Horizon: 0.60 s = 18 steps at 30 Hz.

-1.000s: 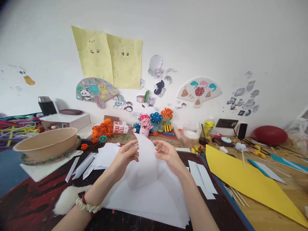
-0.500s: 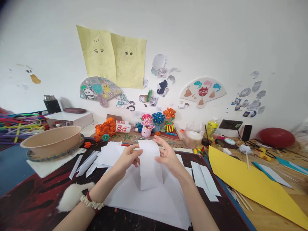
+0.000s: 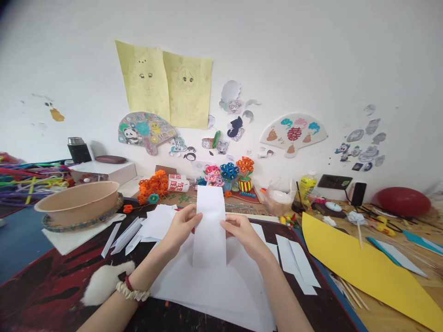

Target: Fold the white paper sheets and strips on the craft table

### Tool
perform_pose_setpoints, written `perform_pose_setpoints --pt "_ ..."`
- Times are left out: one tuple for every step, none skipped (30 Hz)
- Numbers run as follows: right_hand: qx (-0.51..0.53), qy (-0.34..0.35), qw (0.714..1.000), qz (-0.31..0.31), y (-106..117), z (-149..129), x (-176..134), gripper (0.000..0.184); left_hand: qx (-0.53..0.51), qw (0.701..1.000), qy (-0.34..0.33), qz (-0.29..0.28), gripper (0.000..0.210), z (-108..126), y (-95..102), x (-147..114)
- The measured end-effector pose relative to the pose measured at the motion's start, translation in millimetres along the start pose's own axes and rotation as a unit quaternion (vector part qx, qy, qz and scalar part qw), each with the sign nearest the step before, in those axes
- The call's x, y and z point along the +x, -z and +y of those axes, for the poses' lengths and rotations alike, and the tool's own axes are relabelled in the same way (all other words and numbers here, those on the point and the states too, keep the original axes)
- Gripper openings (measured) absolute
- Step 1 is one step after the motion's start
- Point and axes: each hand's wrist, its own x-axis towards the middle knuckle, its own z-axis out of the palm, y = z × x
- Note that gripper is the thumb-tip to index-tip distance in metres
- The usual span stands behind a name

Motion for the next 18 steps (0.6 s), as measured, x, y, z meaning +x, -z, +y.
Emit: perform_pose_setpoints --pt "-0.008 0.002 1.0 0.0 0 0 0 0.042 0.006 1.0 -0.004 0.006 0.022 2 -0.1 -1" --pt "-0.014 0.003 1.0 0.005 1 1 1 0.042 0.012 1.0 -0.007 0.013 0.02 3 0.0 -1" --pt "-0.023 0.003 1.0 0.01 1 3 2 0.042 0.018 1.0 -0.009 0.02 0.018 4 0.5 -2" --pt "-0.044 0.005 0.999 0.015 3 5 2 0.042 0.023 0.999 -0.01 0.026 0.017 4 1.2 -2" --pt "-0.076 0.008 0.997 0.022 4 7 3 0.042 0.029 0.999 -0.01 0.032 0.018 4 2.2 -1" --pt "-0.115 0.014 0.993 0.029 5 10 4 0.041 0.032 0.999 -0.01 0.036 0.019 4 3.5 0" --pt "-0.159 0.021 0.986 0.039 6 12 5 0.04 0.035 0.999 -0.009 0.04 0.02 3 5.1 2" --pt "-0.203 0.029 0.977 0.053 7 15 6 0.037 0.036 0.998 -0.009 0.042 0.021 1 6.8 4" --pt "-0.241 0.037 0.967 0.07 8 17 7 0.033 0.037 0.998 -0.007 0.046 0.022 -1 8.8 6" --pt "-0.273 0.044 0.957 0.085 9 19 7 0.029 0.038 0.998 -0.005 0.051 0.024 -4 11.0 9" --pt "-0.299 0.051 0.948 0.099 9 20 7 0.024 0.042 0.998 -0.003 0.057 0.027 -7 13.3 12" --pt "-0.324 0.057 0.938 0.109 9 20 7 0.021 0.047 0.997 0.001 0.063 0.028 -10 15.8 14" --pt "-0.343 0.063 0.93 0.115 8 20 6 0.02 0.055 0.996 0.004 0.07 0.028 -12 18.2 15" --pt "-0.357 0.067 0.925 0.116 8 20 6 0.02 0.065 0.995 0.006 0.075 0.027 -14 20.7 16" --pt "-0.369 0.072 0.92 0.113 8 19 5 0.021 0.076 0.994 0.007 0.078 0.025 -15 23.0 16" --pt "-0.382 0.078 0.915 0.107 7 18 5 0.023 0.088 0.993 0.005 0.081 0.023 -15 25.0 16" --pt "-0.394 0.084 0.91 0.1 7 17 4 0.026 0.1 0.992 0.001 0.083 0.022 -13 26.7 14" --pt "-0.405 0.09 0.905 0.092 7 16 4 0.029 0.11 0.99 -0.004 0.084 0.023 -12 28.0 13"
